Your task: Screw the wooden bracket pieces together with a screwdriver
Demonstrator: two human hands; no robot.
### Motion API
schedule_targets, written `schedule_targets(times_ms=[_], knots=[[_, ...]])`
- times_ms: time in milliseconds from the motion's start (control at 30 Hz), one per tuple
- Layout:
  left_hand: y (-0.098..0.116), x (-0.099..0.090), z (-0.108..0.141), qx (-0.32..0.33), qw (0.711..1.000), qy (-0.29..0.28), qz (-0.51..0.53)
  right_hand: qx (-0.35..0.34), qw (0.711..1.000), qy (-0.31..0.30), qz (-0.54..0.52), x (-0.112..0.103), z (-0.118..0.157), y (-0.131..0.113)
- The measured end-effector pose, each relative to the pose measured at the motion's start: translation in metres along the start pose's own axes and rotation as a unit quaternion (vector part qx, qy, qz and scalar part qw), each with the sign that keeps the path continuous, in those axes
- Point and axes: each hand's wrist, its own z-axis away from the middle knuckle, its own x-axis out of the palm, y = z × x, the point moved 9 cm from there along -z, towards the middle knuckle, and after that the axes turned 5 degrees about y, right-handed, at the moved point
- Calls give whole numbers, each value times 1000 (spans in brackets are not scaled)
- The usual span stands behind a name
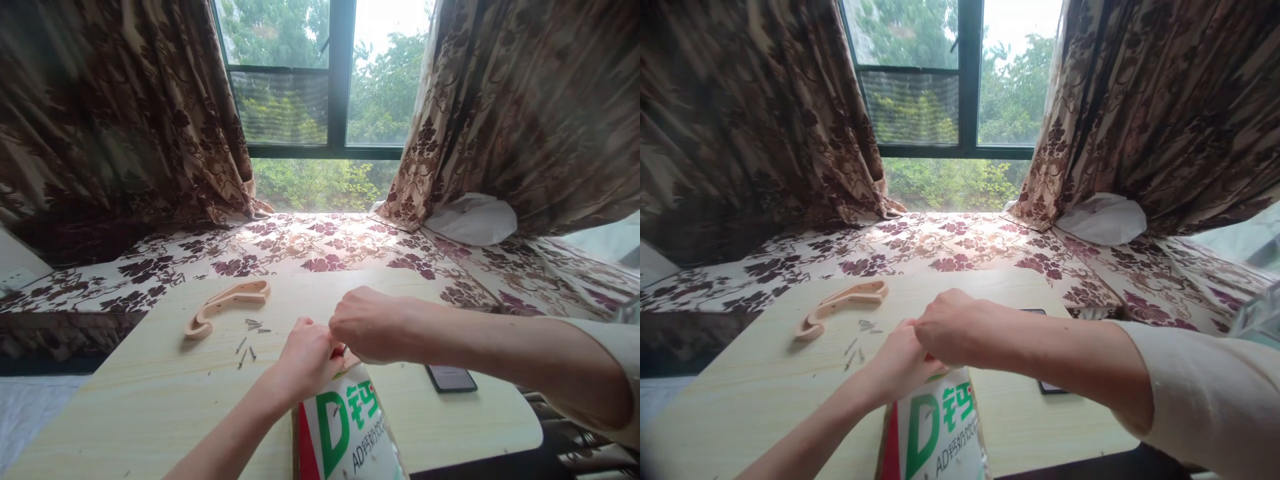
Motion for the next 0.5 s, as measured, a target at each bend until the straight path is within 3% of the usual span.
schedule_targets(times_ms=[100, 267, 500], knots=[[0, 0, 0, -1, 1000, 0, 1, 12, 1000, -5, -14, -1, 1, 1], [0, 2, 2, -9, 1000, -9, 6, -6, 998, 55, -39, -16, 11, 7], [-2, 2, 2, -21, 1000, -1, 12, 41, 990, 106, -80, -14, 13, 18]])
